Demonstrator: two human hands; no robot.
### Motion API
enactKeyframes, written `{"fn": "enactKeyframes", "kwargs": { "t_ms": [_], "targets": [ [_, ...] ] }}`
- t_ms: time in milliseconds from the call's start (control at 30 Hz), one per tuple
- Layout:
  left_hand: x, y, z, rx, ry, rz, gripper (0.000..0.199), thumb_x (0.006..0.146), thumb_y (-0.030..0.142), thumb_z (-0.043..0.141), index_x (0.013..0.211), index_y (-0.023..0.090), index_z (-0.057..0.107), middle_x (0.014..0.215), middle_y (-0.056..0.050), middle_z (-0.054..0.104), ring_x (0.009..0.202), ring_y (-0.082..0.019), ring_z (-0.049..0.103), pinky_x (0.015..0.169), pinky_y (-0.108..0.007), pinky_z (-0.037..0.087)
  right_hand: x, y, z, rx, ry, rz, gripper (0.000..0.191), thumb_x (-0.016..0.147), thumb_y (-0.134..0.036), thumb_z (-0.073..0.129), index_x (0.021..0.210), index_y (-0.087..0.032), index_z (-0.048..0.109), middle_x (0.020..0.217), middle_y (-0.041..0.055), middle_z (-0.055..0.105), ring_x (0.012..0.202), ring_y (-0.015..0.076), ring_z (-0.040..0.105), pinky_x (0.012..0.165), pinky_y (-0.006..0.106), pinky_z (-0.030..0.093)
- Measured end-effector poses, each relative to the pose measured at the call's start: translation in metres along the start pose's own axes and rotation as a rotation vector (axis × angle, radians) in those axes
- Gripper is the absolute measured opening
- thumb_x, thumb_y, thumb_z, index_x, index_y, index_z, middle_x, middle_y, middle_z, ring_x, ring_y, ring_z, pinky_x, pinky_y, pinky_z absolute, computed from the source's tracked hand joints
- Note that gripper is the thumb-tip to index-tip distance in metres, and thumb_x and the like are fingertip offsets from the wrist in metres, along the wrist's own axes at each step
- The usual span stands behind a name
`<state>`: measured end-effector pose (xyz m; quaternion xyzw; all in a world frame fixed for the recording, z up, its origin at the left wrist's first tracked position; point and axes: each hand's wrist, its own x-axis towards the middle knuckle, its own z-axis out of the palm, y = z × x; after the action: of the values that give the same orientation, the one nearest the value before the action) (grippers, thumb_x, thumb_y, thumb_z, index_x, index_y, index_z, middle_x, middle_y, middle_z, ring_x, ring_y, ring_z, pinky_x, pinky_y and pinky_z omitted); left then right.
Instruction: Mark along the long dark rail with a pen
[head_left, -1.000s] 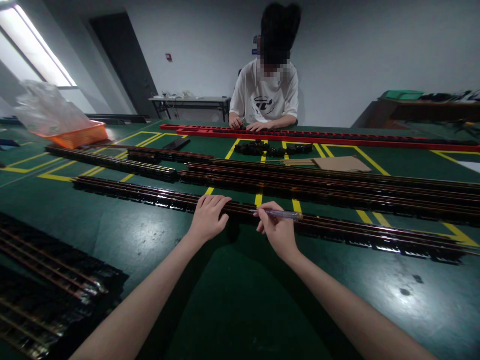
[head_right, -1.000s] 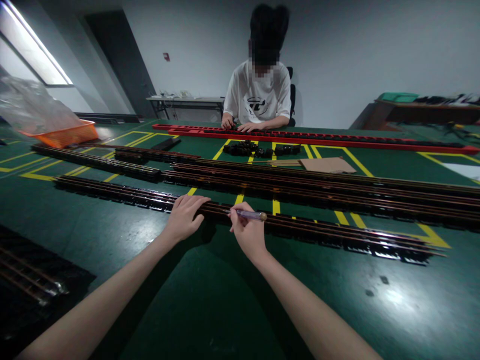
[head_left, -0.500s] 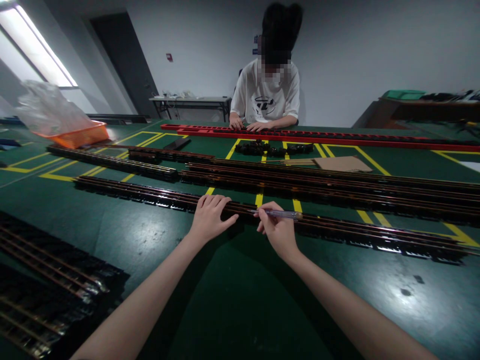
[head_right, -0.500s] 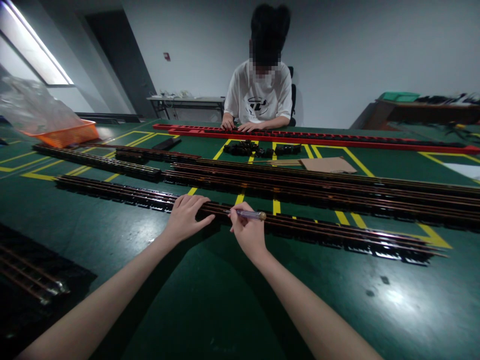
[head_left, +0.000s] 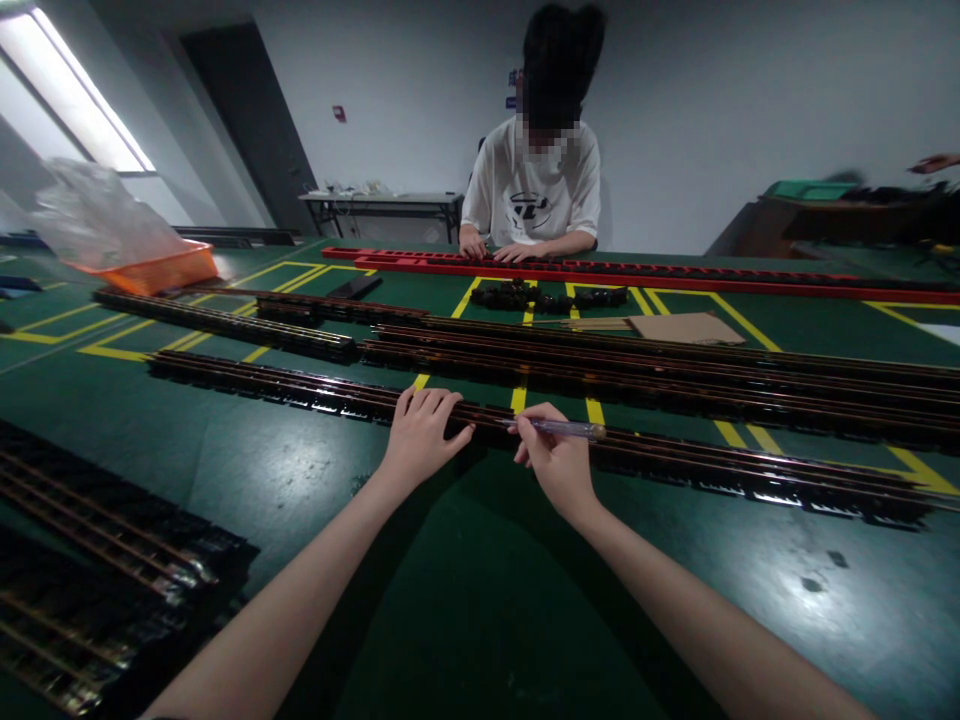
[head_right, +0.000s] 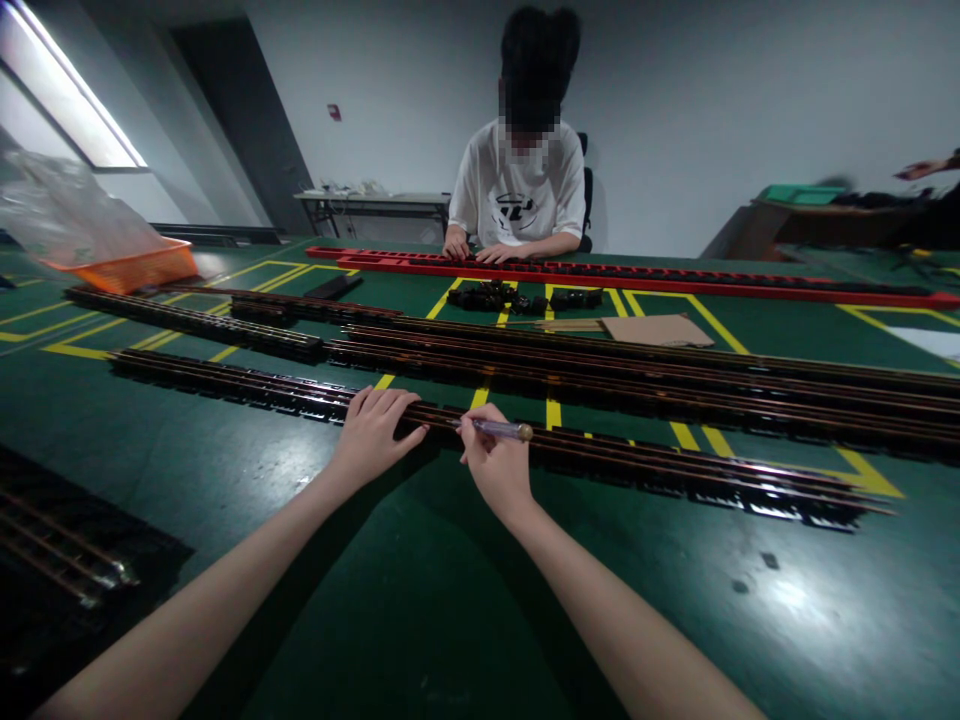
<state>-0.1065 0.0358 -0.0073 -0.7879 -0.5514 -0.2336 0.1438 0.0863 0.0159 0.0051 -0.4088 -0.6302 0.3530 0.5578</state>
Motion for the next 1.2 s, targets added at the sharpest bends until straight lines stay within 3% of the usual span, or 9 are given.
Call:
{"fn": "enactKeyframes", "kwargs": {
  "t_ms": [467, 1200],
  "targets": [
    [0.0003, -0.0016, 0.0001, -0.024, 0.0, 0.009, 0.029, 0.086, 0.03, 0.051, 0.112, 0.02, 0.059, 0.111, -0.008, 0.065, 0.11, -0.026, 0.055, 0.107, -0.048, 0.03, -0.0008, 0.0012, -0.0004, -0.019, 0.051, -0.023, 0.016, 0.086, -0.034, 0.054, 0.078, -0.02, 0.054, 0.068, 0.0004, 0.064, 0.043, 0.0094, 0.057, 0.038, 0.02, 0.046],
    [0.0, -0.0004, -0.0008, -0.004, 0.015, 0.025, 0.033, 0.086, 0.015, 0.044, 0.114, 0.021, 0.059, 0.113, -0.006, 0.066, 0.111, -0.025, 0.055, 0.109, -0.048, 0.028, -0.001, 0.0012, 0.0002, -0.016, 0.017, -0.026, 0.017, 0.086, -0.034, 0.054, 0.076, -0.02, 0.055, 0.067, 0.0, 0.063, 0.044, 0.0096, 0.057, 0.038, 0.019, 0.046]
  ]
}}
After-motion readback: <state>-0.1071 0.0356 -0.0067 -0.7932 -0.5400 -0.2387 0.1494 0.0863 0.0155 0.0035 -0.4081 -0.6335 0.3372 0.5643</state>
